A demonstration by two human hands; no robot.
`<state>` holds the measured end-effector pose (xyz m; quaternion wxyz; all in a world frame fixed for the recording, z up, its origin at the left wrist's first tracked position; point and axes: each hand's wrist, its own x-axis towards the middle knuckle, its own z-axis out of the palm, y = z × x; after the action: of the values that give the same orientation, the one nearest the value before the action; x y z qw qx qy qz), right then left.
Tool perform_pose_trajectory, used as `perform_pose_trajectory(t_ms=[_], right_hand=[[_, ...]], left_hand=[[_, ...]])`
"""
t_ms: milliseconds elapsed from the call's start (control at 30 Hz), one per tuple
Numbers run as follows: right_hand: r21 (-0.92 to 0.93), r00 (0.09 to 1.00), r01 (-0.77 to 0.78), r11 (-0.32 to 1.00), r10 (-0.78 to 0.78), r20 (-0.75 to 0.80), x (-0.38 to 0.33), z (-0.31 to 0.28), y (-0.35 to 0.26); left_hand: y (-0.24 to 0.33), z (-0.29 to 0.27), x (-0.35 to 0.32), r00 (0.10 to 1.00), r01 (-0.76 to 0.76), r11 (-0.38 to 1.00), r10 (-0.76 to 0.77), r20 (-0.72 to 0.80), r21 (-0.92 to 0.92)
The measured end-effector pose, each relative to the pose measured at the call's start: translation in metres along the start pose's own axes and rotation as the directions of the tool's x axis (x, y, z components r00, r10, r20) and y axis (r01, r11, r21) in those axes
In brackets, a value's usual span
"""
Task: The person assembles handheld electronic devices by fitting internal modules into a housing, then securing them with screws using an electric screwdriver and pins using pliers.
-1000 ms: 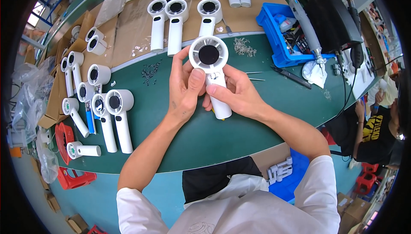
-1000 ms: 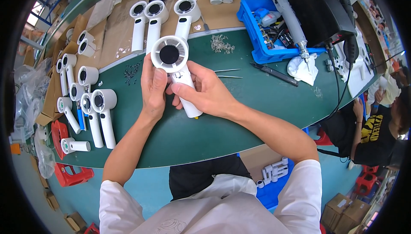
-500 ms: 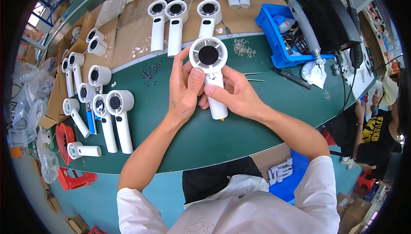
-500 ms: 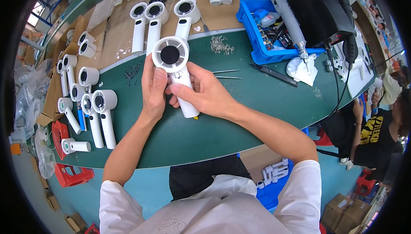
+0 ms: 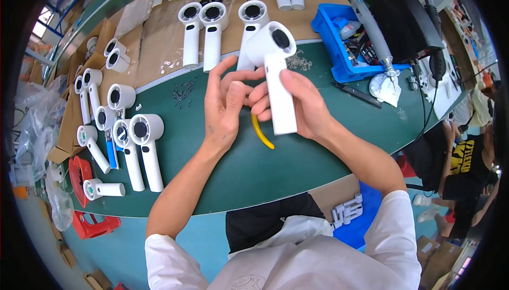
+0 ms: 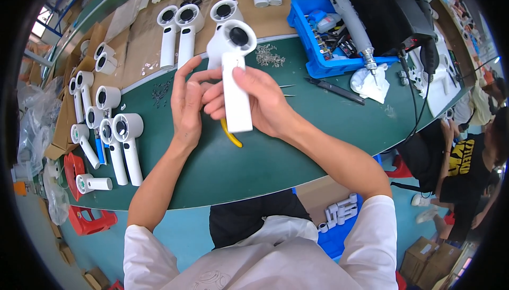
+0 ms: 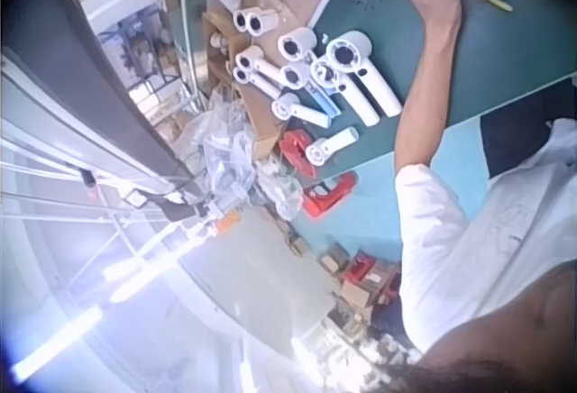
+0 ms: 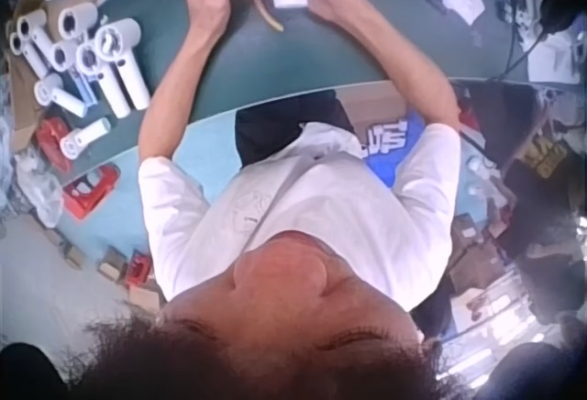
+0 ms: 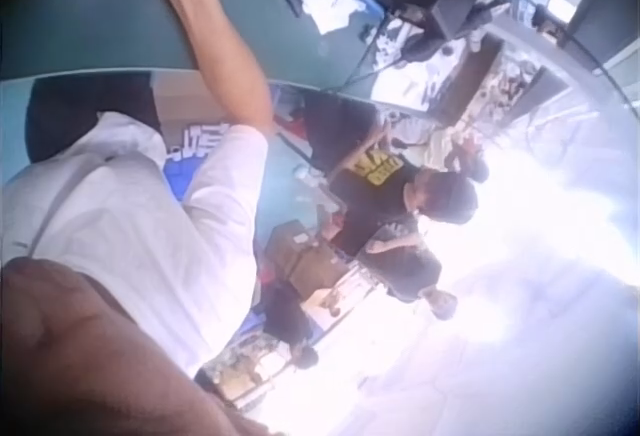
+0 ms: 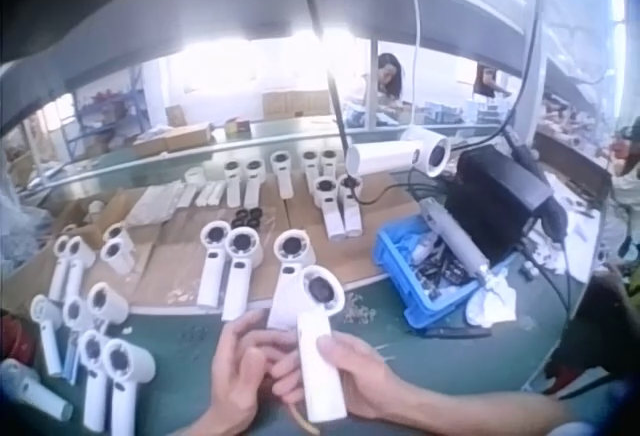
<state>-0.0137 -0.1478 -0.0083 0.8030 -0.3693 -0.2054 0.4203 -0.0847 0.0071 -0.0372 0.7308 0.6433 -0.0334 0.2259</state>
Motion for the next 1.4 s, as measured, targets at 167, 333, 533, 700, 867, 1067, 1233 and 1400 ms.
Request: perform_pose_trajectory(t_ms=[167, 333, 533, 700, 867, 1067, 1233, 1400], right_hand=[[0.123, 0.983, 0.092, 0.988, -0.07, -0.169, 0.003, -0.005, -0.011], [0.194, 0.974, 0.14, 0.971, -0.1, -0.205, 0.005, -0.006, -0.011], [-0.049, 0.975, 0.179, 0.983, -0.184, -0.125, 0.003, -0.008, -0.006], [-0.468, 0.938, 0.337, 0.817, -0.333, 0.094, -0.001, -0.003, 0.005], [-0.391, 0.943, 0.329, 0.859, -0.318, 0.096, -0.002, -0.002, 0.014], [-0.339, 0.966, 0.259, 0.905, -0.248, 0.075, 0.002, 0.0, 0.012], [-0.336, 0.976, 0.213, 0.917, -0.218, 0.025, 0.0, 0.002, 0.007], [-0.412, 0.986, 0.158, 0.898, -0.164, 0.021, -0.005, -0.004, 0.011]], left_hand=[[0.003, 0.002, -0.007, 0.999, -0.041, 0.987, 0.036, 0.038, 0.158], [0.002, 0.005, -0.011, 0.986, -0.154, 0.958, 0.133, 0.099, 0.244], [-0.001, 0.008, -0.01, 0.977, -0.207, 0.95, 0.188, 0.103, 0.235], [-0.002, 0.003, -0.011, 0.986, -0.168, 0.953, 0.161, 0.049, 0.25], [-0.005, 0.003, -0.011, 0.99, -0.126, 0.97, 0.111, 0.083, 0.206], [-0.003, 0.0, -0.01, 0.996, -0.068, 0.982, 0.056, 0.072, 0.175], [0.004, 0.009, -0.005, 0.996, -0.061, 0.983, 0.05, 0.068, 0.175], [0.006, 0.012, -0.009, 0.996, 0.004, 0.999, -0.007, 0.092, 0.038]])
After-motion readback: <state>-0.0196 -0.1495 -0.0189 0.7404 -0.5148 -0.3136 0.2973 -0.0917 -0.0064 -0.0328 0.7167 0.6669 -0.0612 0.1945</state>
